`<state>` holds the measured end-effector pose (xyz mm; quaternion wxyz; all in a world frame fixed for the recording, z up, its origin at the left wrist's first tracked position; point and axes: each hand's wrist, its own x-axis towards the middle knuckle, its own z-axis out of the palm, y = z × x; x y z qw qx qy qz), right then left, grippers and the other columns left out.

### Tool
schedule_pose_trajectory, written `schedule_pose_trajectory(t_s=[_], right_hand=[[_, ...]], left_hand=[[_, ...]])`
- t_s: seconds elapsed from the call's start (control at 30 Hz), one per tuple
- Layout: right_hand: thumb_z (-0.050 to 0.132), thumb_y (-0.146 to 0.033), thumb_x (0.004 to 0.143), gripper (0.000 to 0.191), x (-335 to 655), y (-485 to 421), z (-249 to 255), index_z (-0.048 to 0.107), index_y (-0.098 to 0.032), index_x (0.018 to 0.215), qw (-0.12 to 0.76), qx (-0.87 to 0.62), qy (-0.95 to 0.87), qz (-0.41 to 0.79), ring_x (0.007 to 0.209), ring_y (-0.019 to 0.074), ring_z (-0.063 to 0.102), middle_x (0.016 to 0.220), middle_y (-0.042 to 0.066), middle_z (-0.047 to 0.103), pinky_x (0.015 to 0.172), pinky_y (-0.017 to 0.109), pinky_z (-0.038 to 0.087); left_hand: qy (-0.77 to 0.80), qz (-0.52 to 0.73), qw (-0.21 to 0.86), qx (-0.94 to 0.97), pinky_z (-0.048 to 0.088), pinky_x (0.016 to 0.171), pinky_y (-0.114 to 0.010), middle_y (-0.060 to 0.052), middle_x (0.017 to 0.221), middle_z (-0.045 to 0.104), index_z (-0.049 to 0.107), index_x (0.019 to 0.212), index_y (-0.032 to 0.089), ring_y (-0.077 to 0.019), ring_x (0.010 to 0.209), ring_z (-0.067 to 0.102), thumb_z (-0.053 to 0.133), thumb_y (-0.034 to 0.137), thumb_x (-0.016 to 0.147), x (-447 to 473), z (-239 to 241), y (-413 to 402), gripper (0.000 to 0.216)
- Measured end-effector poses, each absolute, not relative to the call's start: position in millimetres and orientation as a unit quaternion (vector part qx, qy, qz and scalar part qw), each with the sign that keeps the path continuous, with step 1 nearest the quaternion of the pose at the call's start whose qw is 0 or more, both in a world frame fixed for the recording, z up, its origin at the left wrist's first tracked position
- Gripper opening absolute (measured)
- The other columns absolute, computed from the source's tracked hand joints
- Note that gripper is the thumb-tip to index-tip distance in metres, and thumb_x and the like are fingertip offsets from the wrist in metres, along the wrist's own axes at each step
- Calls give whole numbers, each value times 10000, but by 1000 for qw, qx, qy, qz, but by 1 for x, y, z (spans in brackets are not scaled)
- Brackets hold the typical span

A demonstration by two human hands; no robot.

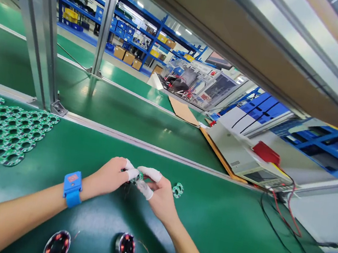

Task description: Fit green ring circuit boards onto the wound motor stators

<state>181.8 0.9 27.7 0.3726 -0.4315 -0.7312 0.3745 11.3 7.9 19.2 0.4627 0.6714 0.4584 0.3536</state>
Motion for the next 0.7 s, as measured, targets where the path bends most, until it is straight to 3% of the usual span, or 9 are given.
schedule_pose_trajectory(t_s=[0.13,0.23,0.33,0.43,0.53,0.7], right_hand=[[704,-325,714,334,188,-1,32,659,-206,1022,355,-431,-803,209,682,169,599,920,80,647,588,279,549],[660,-365,734,331,202,17,29,667,-190,1015,343,-477,-798,136,692,189,597,912,94,655,615,312,540],[618,-434,747,357,216,42,20,677,-159,966,315,-525,-765,201,684,201,601,828,93,659,579,310,528],[594,-494,748,382,217,51,8,692,-151,884,278,-488,-779,279,681,199,613,769,76,666,555,289,523],[607,-516,743,402,205,43,2,688,-170,932,258,-438,-802,314,703,183,612,828,68,663,553,265,521],[589,-443,811,363,193,27,5,639,-194,1071,248,-375,-854,262,679,157,581,936,85,639,609,283,520]], left_hand=[[479,340,479,653,374,601,-249,-2,621,561,567,612,141,-146,637,505,424,289,805,15,21,7,282],[507,327,329,726,386,723,-306,-39,789,590,638,775,147,-204,805,508,532,419,780,13,20,5,293],[527,253,194,788,366,749,-343,-60,881,573,657,863,168,-249,880,472,709,496,617,7,10,6,414],[523,195,171,812,358,702,-324,-48,832,568,662,811,183,-231,847,474,725,446,635,5,-2,8,322],[523,191,151,817,356,692,-323,-46,821,568,653,803,172,-226,842,474,730,433,645,6,-10,10,314],[527,197,145,814,361,680,-324,-43,821,567,628,755,156,-218,827,477,738,406,648,8,-12,9,293]])
